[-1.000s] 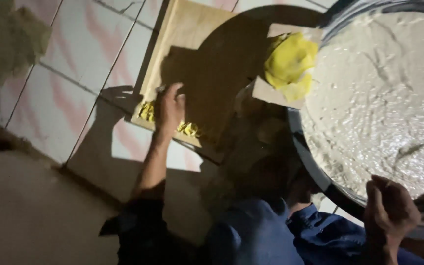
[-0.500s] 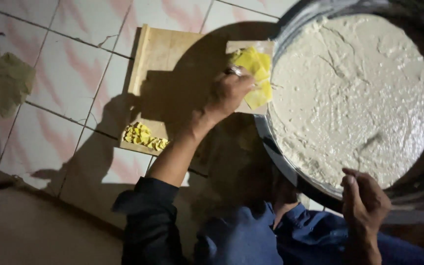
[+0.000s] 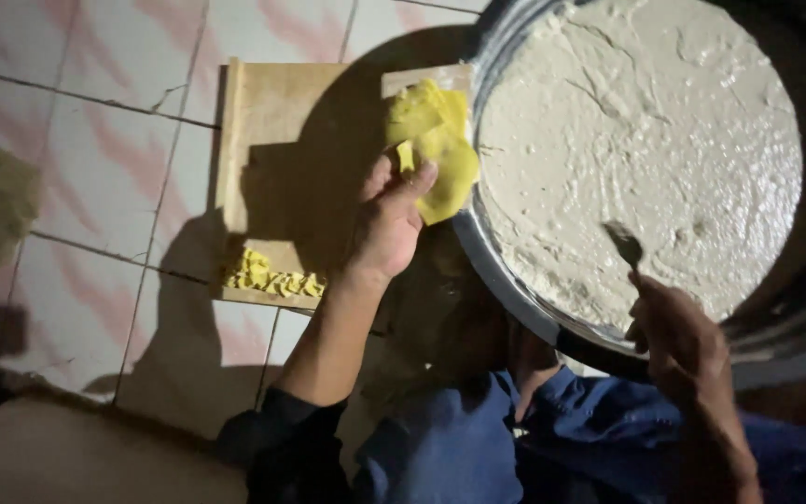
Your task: Manually filling and folding wonton wrappers using a fork and a large bowl of filling.
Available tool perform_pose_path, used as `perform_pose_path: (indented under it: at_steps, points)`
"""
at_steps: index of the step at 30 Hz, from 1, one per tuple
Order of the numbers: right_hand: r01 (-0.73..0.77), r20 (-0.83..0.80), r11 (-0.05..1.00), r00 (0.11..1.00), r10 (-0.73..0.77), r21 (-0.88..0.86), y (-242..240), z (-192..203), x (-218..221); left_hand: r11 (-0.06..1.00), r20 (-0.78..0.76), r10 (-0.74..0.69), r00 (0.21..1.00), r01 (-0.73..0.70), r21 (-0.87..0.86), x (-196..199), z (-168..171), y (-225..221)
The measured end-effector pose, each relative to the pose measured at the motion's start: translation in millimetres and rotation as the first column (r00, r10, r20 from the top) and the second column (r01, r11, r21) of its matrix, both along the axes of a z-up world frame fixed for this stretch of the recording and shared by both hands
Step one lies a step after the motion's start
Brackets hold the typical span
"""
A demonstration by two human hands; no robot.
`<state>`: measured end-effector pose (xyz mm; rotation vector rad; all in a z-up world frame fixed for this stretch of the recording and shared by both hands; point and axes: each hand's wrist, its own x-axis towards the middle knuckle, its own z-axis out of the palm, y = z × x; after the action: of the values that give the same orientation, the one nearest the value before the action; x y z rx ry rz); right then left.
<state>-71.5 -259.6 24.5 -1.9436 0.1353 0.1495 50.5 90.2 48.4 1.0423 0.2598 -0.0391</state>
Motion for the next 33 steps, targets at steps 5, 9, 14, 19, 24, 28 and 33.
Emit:
perform_pose_path:
  at_steps: [5, 9, 14, 19, 24, 28, 33]
  points:
    - [-0.255, -0.113, 0.474, 0.945, 0.308, -0.843, -22.6, 24.9, 14.1, 0.993, 0.027, 0.046, 0.999, -0.043, -0.115, -17.1, -5.1, -18.5]
    - [-0.412, -0.319, 0.302, 0.895, 0.311, -0.86, -11.3, 42.4, 20.8, 0.988, -0.019, 0.026, 0.999, -0.029, -0.155, -22.7, 0.1, -30.9]
    - [-0.416, -0.206, 0.4, 0.857, 0.472, -0.816, 8.6, 22.4, 28.8, 0.985, -0.271, -0.084, 0.959, 0.038, -0.169, -26.4, 19.0, -46.2]
    - [-0.545, -0.367, 0.384, 0.816, 0.446, -0.745, 9.0, 25.2, 26.1, 0.999, -0.083, -0.007, 0.997, 0.011, 0.051, -35.8, 4.4, -47.6]
    - [-0.442, -0.196, 0.421, 0.837, 0.511, -0.792, 6.0, 21.1, 21.4, 0.96, 0.029, -0.097, 0.995, 0.101, -0.262, -41.6, 1.0, -53.5]
    - [-0.544, -0.323, 0.435, 0.813, 0.484, -0.718, 6.4, 25.7, 23.2, 0.978, -0.063, -0.074, 0.995, 0.06, -0.197, -41.1, 0.8, -51.8]
    - [-0.471, -0.25, 0.432, 0.844, 0.474, -0.769, 1.4, 15.1, 17.2, 0.94, -0.113, -0.077, 0.991, 0.034, -0.341, -44.1, -9.7, -47.4]
